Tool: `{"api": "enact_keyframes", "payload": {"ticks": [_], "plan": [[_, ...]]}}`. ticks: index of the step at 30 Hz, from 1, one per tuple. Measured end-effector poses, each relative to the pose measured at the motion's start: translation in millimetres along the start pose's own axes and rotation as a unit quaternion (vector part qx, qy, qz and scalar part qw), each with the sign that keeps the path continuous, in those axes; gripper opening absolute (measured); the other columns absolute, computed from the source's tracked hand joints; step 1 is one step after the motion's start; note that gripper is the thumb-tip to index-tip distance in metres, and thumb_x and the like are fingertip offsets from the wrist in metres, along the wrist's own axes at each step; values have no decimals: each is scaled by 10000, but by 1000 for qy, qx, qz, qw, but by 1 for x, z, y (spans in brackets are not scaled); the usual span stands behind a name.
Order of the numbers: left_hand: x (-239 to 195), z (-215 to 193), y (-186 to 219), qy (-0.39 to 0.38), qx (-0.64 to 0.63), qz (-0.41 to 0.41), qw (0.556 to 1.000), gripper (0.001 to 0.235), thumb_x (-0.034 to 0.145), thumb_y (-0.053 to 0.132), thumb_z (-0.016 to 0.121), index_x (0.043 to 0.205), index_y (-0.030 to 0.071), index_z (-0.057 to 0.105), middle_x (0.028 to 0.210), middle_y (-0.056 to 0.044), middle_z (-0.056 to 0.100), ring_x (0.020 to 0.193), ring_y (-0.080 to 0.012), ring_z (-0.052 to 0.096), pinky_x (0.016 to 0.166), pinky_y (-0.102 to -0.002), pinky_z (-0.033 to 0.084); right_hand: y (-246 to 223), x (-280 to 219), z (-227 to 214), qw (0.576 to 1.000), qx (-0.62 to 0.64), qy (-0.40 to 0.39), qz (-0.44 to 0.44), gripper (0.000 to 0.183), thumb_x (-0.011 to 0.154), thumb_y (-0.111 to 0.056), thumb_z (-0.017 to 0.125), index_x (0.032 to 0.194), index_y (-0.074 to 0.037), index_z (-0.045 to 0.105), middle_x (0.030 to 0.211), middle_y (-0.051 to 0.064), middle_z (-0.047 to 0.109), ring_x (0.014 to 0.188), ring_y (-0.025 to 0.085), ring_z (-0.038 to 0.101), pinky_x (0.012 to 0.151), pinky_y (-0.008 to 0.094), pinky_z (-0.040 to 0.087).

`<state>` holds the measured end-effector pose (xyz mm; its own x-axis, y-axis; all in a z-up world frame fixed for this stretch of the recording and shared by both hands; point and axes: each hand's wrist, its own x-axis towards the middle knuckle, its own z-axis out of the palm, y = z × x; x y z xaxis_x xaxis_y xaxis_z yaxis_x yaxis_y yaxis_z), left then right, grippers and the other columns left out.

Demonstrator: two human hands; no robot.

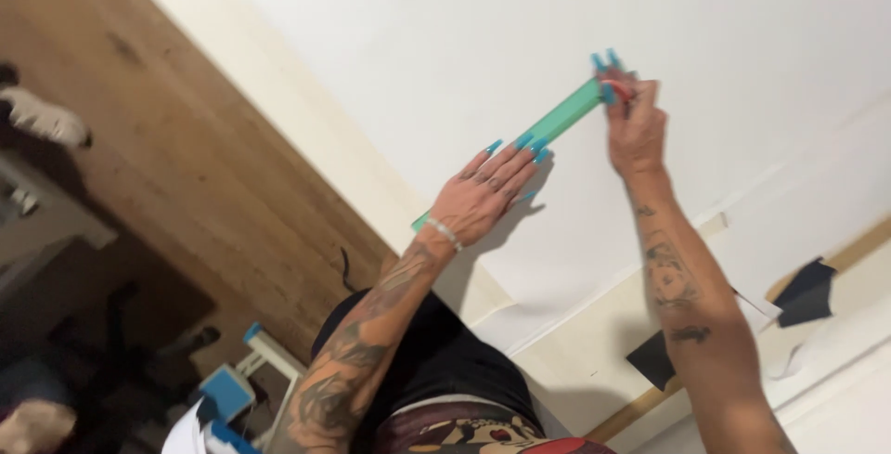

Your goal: Marking straight lines on a large sheet of material using a ruler and tailor's chalk

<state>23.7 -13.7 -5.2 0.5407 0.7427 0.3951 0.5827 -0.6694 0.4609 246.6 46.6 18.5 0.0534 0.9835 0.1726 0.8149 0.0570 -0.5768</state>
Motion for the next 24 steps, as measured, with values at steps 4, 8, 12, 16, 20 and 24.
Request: {"api": "enact_keyframes", "payload": {"ticks": [4, 8, 12, 16, 20, 24], "plan": [[25, 27, -3, 39, -8, 38, 999, 373, 908, 194, 383, 1274, 130, 417, 1303, -68, 435, 1229, -200, 383, 1028, -344, 283, -6, 3, -5, 1000, -9, 14, 12, 171, 927, -214, 511, 906, -71, 420, 875, 181, 638, 830, 357, 598, 710, 488, 481], [33, 16, -10, -2, -25, 52, 998, 374, 906, 172, 376, 1269, 97, 427, 1299, -91, 442, 1215, -229, 400, 1017, -355, 296, -16, 12, -15, 998, 43, -2, 39, 178, 900, -243, 524, 912, -83, 446, 885, 142, 641, 825, 329, 605, 689, 457, 498], [32, 21, -8, -27, -16, 54, 998, 389, 891, 141, 372, 1272, 77, 422, 1318, -98, 422, 1223, -240, 386, 1027, -358, 293, -2, 21, -22, 921, 358, 93, 119, 212, 921, -211, 482, 924, -9, 417, 869, 196, 614, 869, 308, 610, 808, 390, 499], [29, 24, -11, -50, -3, 43, 998, 411, 893, 139, 334, 1300, 100, 381, 1354, -74, 376, 1249, -232, 344, 1042, -357, 263, -13, 33, -50, 982, 115, 75, 127, 210, 937, -251, 516, 876, -61, 450, 643, 92, 606, 597, 196, 623, 582, 303, 514], [30, 23, -5, -39, -6, 39, 998, 394, 915, 175, 318, 1297, 105, 388, 1350, -71, 380, 1247, -226, 351, 1037, -348, 269, 1, 31, -53, 993, -118, -14, 21, 295, 936, -381, 523, 803, -125, 459, 515, 17, 491, 538, 213, 555, 545, 334, 473], [32, 19, -5, -44, -5, 29, 999, 395, 924, 185, 307, 1306, 109, 374, 1357, -61, 370, 1254, -216, 338, 1045, -338, 253, 12, 33, -42, 987, -138, -84, 6, 350, 964, -420, 427, 797, -113, 454, 511, 43, 440, 561, 230, 538, 563, 359, 473]]}}
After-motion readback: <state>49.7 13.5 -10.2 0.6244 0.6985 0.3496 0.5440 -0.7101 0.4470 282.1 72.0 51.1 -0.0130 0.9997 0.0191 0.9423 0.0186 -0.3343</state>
